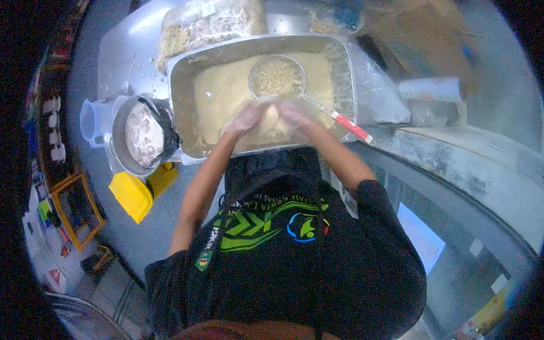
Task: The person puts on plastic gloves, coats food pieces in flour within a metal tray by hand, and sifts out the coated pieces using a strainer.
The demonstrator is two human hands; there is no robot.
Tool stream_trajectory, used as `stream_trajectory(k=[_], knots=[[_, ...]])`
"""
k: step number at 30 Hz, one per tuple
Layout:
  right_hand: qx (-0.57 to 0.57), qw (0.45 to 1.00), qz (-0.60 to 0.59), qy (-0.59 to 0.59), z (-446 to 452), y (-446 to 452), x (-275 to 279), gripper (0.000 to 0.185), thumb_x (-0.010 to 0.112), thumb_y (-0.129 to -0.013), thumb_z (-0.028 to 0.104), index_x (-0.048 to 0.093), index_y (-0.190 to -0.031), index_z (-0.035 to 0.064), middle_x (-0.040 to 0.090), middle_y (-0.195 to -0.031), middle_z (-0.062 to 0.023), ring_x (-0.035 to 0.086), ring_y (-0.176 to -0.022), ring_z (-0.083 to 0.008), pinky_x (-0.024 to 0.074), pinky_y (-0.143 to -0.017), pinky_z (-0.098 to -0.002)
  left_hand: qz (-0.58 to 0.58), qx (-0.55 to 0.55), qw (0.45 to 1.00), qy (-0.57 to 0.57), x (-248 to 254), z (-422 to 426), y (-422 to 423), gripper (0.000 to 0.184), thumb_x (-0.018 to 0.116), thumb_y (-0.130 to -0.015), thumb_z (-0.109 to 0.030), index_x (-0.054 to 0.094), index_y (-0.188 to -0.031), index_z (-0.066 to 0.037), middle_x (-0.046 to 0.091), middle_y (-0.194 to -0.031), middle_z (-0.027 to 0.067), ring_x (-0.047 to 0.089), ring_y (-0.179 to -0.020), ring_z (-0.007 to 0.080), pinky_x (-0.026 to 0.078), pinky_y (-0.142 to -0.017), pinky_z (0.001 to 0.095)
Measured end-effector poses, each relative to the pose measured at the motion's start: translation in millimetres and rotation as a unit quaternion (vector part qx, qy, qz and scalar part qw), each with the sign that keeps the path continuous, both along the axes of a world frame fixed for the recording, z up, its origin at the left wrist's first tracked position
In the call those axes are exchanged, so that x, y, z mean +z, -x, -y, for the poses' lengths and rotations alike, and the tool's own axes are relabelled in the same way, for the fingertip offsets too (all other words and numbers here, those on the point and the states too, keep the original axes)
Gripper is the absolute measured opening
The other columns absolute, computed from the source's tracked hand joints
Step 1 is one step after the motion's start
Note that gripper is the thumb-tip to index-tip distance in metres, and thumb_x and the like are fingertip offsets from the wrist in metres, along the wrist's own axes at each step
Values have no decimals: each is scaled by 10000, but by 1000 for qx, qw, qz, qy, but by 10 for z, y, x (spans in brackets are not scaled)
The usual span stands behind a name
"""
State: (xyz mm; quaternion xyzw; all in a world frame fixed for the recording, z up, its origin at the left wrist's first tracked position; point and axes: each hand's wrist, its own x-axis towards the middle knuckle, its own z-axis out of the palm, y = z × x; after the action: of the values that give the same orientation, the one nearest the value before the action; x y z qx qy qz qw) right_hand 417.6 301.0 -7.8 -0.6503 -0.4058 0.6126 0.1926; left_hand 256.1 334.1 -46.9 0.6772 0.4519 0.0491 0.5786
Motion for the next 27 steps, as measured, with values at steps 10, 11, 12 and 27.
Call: stream_trajectory(k=[10, 11, 12, 27], knots=[[412, 874, 237, -103, 154, -504, -170, 273, 393, -816, 186, 547, -908, -20, 544, -892, -233, 550, -776, -239, 409, -719, -361, -171, -10, 954, -247, -330, -100, 286, 369, 401, -810, -272, 480, -1067, -18, 507, -992, 270, 485, -960, 354, 352, -864, 414], [524, 800, 292, -27, 189, -487, -300, 301, 395, -793, 191, 535, -940, -31, 524, -963, -240, 524, -879, -253, 376, -801, -370, -187, -72, 954, -224, -366, -29, 257, 366, 415, -803, -270, 488, -1058, -19, 515, -983, 260, 495, -948, 345, 362, -852, 412], [637, 699, 322, 37, 224, -469, -428, 337, 396, -771, 196, 523, -971, -43, 504, -1033, -247, 497, -982, -267, 342, -882, -379, -202, -133, 949, -202, -401, 33, 209, 362, 429, -795, -269, 496, -1049, -21, 524, -975, 251, 505, -935, 336, 372, -840, 411], [284, 764, 543, -201, -496, -1087, -846, 480, 333, -807, 313, 421, -1164, 5, 352, -1251, -199, 297, -1181, -335, 200, -998, -412, -113, -54, 966, -227, -322, 228, 138, 398, 449, -809, -389, 535, -1039, -76, 548, -997, 178, 505, -941, 326, 376, -846, 391]])
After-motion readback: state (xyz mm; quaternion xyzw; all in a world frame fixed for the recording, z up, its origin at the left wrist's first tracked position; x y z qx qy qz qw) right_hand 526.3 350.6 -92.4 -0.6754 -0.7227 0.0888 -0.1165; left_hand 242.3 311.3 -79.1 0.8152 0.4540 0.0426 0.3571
